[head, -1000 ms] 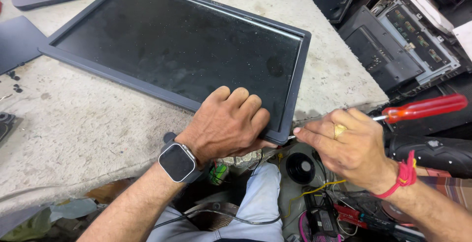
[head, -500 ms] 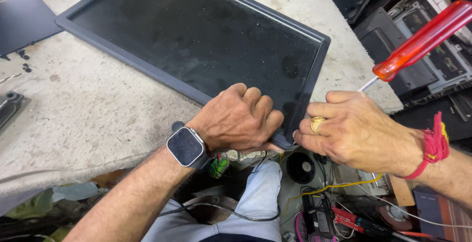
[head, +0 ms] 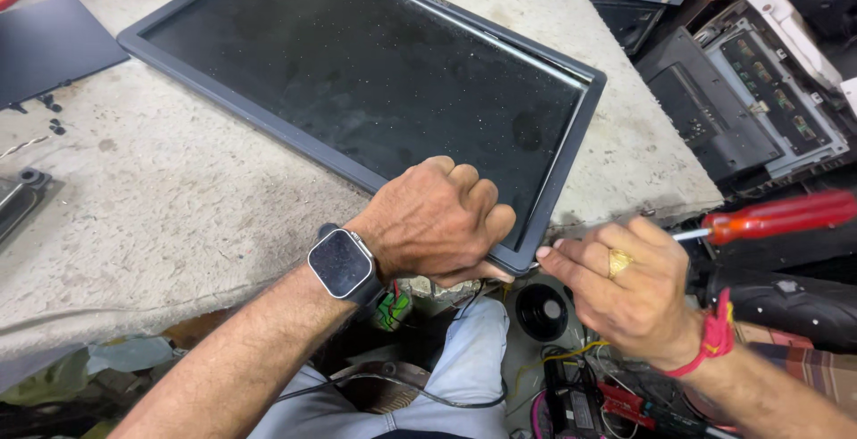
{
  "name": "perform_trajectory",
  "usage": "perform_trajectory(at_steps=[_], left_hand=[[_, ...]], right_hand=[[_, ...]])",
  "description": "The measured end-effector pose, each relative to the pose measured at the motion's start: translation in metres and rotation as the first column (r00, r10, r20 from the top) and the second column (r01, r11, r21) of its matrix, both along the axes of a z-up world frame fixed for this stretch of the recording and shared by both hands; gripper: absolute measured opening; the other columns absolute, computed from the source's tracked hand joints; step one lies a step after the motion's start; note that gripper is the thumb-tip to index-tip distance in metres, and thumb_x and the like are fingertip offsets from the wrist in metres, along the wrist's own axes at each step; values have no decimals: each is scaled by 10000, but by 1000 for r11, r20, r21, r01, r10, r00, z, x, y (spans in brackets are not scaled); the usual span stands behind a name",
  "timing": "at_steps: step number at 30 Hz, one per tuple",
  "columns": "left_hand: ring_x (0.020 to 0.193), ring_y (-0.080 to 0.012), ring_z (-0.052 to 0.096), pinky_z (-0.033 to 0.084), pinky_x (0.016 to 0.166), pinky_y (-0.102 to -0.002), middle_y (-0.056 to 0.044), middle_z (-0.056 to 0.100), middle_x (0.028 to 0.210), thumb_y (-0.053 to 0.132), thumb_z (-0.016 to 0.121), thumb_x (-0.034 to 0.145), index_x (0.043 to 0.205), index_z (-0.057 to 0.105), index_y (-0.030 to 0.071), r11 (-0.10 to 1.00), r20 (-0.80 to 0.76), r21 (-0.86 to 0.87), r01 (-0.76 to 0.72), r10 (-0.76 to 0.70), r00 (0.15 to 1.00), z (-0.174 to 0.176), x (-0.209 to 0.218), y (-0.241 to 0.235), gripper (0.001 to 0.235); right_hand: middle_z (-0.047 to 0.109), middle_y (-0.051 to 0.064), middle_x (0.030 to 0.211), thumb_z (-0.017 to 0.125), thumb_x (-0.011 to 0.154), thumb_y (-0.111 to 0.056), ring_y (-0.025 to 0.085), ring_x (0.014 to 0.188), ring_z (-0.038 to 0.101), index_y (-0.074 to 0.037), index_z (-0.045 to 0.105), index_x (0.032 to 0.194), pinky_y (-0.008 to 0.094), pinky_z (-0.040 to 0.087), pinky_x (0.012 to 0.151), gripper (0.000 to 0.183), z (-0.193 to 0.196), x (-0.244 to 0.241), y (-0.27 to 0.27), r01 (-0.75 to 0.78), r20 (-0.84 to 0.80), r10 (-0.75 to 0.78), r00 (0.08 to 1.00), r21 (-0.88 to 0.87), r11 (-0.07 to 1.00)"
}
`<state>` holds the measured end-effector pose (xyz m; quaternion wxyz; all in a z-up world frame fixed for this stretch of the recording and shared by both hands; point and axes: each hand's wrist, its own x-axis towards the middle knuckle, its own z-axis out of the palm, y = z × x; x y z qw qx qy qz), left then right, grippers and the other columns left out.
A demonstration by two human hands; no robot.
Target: The person uses a screwdriver and a plastic pry tool to remove screws and pry open the bezel of a Dell monitor. The person works around the edges of the monitor to release clips and separate the front frame from the screen assembly.
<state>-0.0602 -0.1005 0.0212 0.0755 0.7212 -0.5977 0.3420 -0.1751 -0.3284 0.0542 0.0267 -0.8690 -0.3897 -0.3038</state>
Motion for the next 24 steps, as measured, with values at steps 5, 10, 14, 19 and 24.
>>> perform_trajectory(at_steps=[5,10,14,19,24], left_hand=[[546,-206,530,425,505,-368,-42,505,606,728,552,869,668,501,104,1000,-84,25,-3,5,996,0,-2,-1,658],[679,-276,599,468,616,-406,-89,573,699,713,639,826,726,572,88,987,-190,-150,62,-91,978,7,-3,-3,636],[734,-277,608,460,634,-419,-85,610,740,675,740,693,765,612,78,981,-280,-185,-66,12,960,7,-7,-15,615],[814,-278,598,445,665,-425,-93,624,822,653,792,662,821,639,77,969,-270,-223,-106,43,962,2,-9,-16,617],[865,-243,579,429,694,-398,-50,610,877,534,828,625,885,637,113,962,-183,-220,-159,120,976,1,-9,-11,530]], right_hand=[[698,99,899,764,723,96,233,778,668,22,717,1013,342,513,675,304,-36,-21,23,149,-23,-151,988,367,918],[705,95,874,795,765,97,241,748,664,5,726,998,346,506,665,259,-39,-18,22,189,-6,-204,979,411,892],[704,57,874,772,796,85,209,791,694,-32,735,1043,312,540,712,276,-22,-18,-1,226,-132,-189,973,382,896],[735,53,917,745,763,80,205,784,679,-43,737,1070,316,545,700,331,-6,-30,2,310,-82,-299,951,262,914],[718,41,878,770,779,32,224,754,667,-59,750,1052,345,522,642,288,-3,-30,17,340,-8,-343,939,151,928]])
